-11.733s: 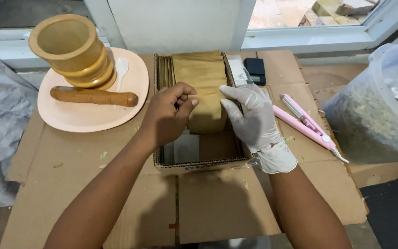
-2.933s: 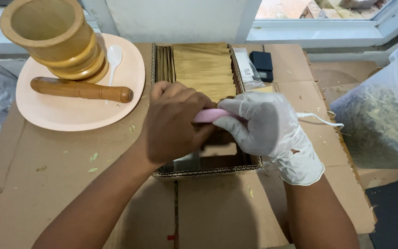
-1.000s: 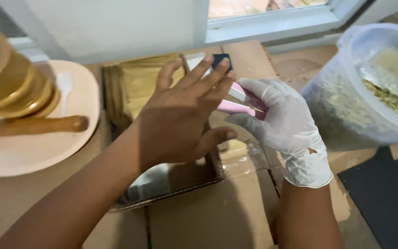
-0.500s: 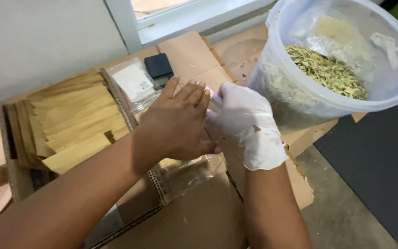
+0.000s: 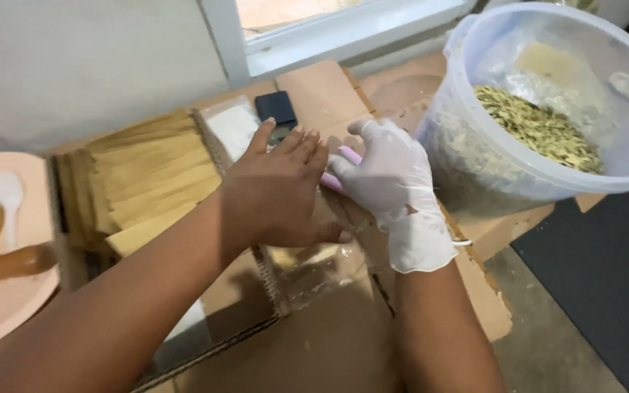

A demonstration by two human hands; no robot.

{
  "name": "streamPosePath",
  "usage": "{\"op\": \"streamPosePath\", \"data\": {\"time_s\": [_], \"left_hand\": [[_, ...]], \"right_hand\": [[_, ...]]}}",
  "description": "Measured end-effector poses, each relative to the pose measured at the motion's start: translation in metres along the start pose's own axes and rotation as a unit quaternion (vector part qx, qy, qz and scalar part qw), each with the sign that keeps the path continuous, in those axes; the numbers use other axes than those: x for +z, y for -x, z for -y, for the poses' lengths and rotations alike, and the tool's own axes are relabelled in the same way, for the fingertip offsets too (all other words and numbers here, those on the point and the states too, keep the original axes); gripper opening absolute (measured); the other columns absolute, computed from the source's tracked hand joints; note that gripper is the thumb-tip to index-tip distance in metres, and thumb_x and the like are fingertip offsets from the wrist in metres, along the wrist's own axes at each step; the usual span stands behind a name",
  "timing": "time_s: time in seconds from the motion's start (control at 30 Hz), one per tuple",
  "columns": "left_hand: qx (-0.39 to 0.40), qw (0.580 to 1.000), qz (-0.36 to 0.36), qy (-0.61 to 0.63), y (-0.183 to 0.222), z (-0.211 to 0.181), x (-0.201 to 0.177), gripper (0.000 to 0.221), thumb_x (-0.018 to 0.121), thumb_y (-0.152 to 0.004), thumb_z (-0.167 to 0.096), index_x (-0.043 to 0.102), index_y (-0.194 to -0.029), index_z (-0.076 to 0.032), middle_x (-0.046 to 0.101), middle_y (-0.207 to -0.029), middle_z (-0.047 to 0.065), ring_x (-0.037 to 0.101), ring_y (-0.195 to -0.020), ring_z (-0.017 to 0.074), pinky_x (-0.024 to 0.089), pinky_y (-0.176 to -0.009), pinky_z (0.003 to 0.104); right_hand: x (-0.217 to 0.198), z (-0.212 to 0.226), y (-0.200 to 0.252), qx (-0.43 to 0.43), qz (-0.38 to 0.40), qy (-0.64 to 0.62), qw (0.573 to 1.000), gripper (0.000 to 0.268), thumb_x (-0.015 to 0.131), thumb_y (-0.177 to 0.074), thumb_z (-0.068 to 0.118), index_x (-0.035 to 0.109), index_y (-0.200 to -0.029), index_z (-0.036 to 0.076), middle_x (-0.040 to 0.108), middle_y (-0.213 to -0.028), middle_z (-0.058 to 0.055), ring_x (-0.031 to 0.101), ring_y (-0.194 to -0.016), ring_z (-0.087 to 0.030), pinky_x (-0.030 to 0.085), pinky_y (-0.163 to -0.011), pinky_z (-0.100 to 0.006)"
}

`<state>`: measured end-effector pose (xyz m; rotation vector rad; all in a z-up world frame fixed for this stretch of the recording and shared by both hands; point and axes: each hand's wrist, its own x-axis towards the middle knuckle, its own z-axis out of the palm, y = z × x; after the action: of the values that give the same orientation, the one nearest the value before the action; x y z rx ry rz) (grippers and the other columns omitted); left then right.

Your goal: The person is manually sealing small paper tea bags using a handheld heat sealer.

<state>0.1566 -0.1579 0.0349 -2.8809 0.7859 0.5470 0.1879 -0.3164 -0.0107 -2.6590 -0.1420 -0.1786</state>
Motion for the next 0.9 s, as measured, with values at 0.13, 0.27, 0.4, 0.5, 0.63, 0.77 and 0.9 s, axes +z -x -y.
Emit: {"op": "streamPosePath", "data": {"time_s": [0.13,0.27,0.4,0.5,0.63,0.77,0.9], "left_hand": [[-0.004,0.996,-0.091,0.017,0.036,0.021,0.009,0.127,0.045,-0.081,-0.095,0.009,-0.156,0.0,0.014,-0.162,0.019,0.012,-0.149,0.0352,0.002,-0.115,0.06],[-0.033,0.988,-0.139,0.058,0.09,0.038,0.021,0.121,0.06,-0.081,-0.082,0.01,-0.156,-0.001,0.012,-0.162,0.022,0.01,-0.149,0.0362,0.001,-0.114,0.06],[-0.079,0.976,-0.149,0.135,0.157,0.047,0.023,0.058,0.057,-0.077,-0.012,0.049,-0.134,-0.003,0.053,-0.136,0.015,0.048,-0.126,0.0344,0.027,-0.1,0.055],[-0.134,0.959,-0.171,0.18,0.188,0.064,0.043,0.065,0.052,-0.083,-0.017,0.049,-0.147,-0.021,0.054,-0.134,0.009,0.047,-0.122,0.0328,0.029,-0.102,0.054],[-0.204,0.927,-0.158,0.274,0.217,0.074,0.048,0.063,0.058,-0.082,-0.02,0.05,-0.144,-0.019,0.05,-0.14,0.013,0.049,-0.125,0.0362,0.036,-0.104,0.051],[-0.181,0.916,-0.241,0.265,0.213,0.089,0.067,0.052,0.062,-0.082,-0.018,0.058,-0.133,-0.013,0.062,-0.124,0.013,0.059,-0.116,0.0354,0.043,-0.099,0.051],[-0.192,0.902,-0.287,0.26,0.206,0.09,0.082,0.035,0.07,-0.084,-0.02,0.064,-0.118,-0.016,0.066,-0.105,0.007,0.067,-0.102,0.0334,0.052,-0.088,0.05]], "right_hand": [[0.001,0.022,0.01,-0.207,-0.097,-0.064,0.971,0.042,0.067,-0.077,0.028,0.071,-0.117,0.015,0.068,-0.114,-0.01,0.06,-0.105,-0.033,0.041,-0.093,-0.044],[0.011,0.058,0.03,-0.349,-0.141,-0.186,0.908,0.022,0.072,-0.091,0.013,0.071,-0.113,0.012,0.07,-0.115,-0.009,0.066,-0.105,-0.029,0.048,-0.094,-0.04],[0.01,0.092,0.056,-0.461,-0.062,-0.226,0.856,0.031,0.073,-0.097,0.012,0.065,-0.126,0.011,0.071,-0.121,-0.011,0.067,-0.112,-0.029,0.045,-0.099,-0.04],[0.014,0.118,0.072,-0.487,-0.049,-0.23,0.841,0.032,0.082,-0.089,0.012,0.07,-0.119,0.011,0.073,-0.111,-0.008,0.068,-0.101,-0.024,0.049,-0.096,-0.039],[0.03,0.133,0.077,-0.481,-0.045,-0.193,0.854,0.038,0.084,-0.089,0.021,0.068,-0.123,0.017,0.072,-0.116,-0.003,0.065,-0.103,-0.021,0.041,-0.097,-0.037],[0.047,0.14,0.075,-0.457,-0.049,-0.135,0.878,0.048,0.084,-0.082,0.029,0.068,-0.127,0.024,0.07,-0.109,0.0,0.061,-0.103,-0.022,0.037,-0.098,-0.038],[0.065,0.133,0.067,-0.39,0.001,-0.199,0.899,0.043,0.087,-0.077,0.021,0.074,-0.118,0.027,0.063,-0.084,0.006,0.061,-0.087,-0.013,0.042,-0.091,-0.028]]}}
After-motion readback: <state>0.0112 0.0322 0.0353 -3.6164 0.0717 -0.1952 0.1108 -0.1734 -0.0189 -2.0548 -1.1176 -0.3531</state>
